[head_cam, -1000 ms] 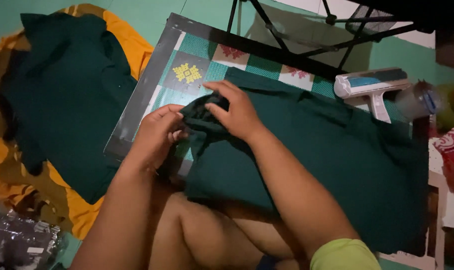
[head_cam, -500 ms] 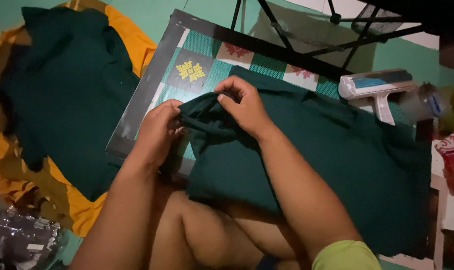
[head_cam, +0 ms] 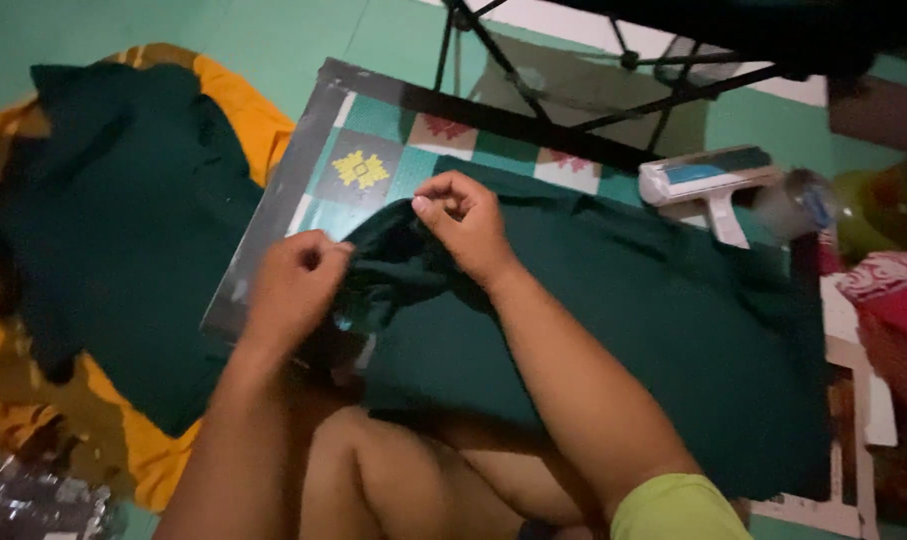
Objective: The person sits on the floor and lays a dark green shirt on a patterned mat. They use a small blue utility knife to cut the collar and sleeve areas of the shirt. The person repeatedly adjusts the fabric and makes cuts along the neckline and armholes.
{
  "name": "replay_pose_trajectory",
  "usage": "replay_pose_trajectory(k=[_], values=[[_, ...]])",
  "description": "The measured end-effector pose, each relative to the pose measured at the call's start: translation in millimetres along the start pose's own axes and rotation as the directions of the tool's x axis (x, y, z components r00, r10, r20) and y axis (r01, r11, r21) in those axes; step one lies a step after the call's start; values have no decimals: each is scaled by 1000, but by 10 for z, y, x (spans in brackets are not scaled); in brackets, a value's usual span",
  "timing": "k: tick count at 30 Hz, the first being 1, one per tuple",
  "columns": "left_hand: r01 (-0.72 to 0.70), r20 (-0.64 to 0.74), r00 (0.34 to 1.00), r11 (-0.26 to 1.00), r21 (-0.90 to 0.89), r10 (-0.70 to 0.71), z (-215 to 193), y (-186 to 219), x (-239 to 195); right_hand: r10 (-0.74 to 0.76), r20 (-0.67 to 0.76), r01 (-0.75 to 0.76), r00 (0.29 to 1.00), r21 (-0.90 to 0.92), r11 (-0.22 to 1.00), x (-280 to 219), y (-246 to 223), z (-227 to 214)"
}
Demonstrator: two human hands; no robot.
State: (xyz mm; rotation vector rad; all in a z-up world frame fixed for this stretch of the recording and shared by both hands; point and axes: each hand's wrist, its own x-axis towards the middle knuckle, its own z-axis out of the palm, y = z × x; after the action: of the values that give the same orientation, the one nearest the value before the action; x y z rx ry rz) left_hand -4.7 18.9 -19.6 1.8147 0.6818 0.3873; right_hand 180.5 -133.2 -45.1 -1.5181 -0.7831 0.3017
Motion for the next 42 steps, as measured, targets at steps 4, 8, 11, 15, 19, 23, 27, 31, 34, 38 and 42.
replay_pose_trajectory(k=[4,8,11,15,19,23,27,31,34,38,42], values=[[208,-148,976,875,437,-159,-368,436,-177,-105,21,97,994,226,969,-33,135,-11],[-169,-310,886,861,480,346,-540,247,-250,-89,2,90,996,-2,996,6,263,14],[-368,-93,909,887,279,407,49,871,-544,-54,-65,50,996,-68,996,55,443,101],[-382,189,921,704,598,340,385,696,-501,-137,-43,129,990,-160,979,39,388,96],[-202,57,976,789,580,209,132,322,-157,-226,-7,216,974,-271,938,12,362,116],[-130,-378,858,859,494,347,-472,-624,388,-308,43,300,950,-386,872,-3,388,167],[-190,-456,752,819,542,476,-512,-457,116,-281,26,266,959,-414,871,-99,242,157],[-472,-166,792,762,443,587,80,110,-146,-261,128,290,957,-345,893,-176,-18,-22],[-715,181,668,555,424,722,526,351,-276,-283,169,326,944,-354,877,-319,-186,-446],[-707,567,706,473,526,424,971,440,-191,-128,88,155,988,-593,790,-677,-330,-1302],[-626,606,773,386,678,189,1063,565,-102,31,-93,-90,995,-746,659,-1185,-576,-2169]])
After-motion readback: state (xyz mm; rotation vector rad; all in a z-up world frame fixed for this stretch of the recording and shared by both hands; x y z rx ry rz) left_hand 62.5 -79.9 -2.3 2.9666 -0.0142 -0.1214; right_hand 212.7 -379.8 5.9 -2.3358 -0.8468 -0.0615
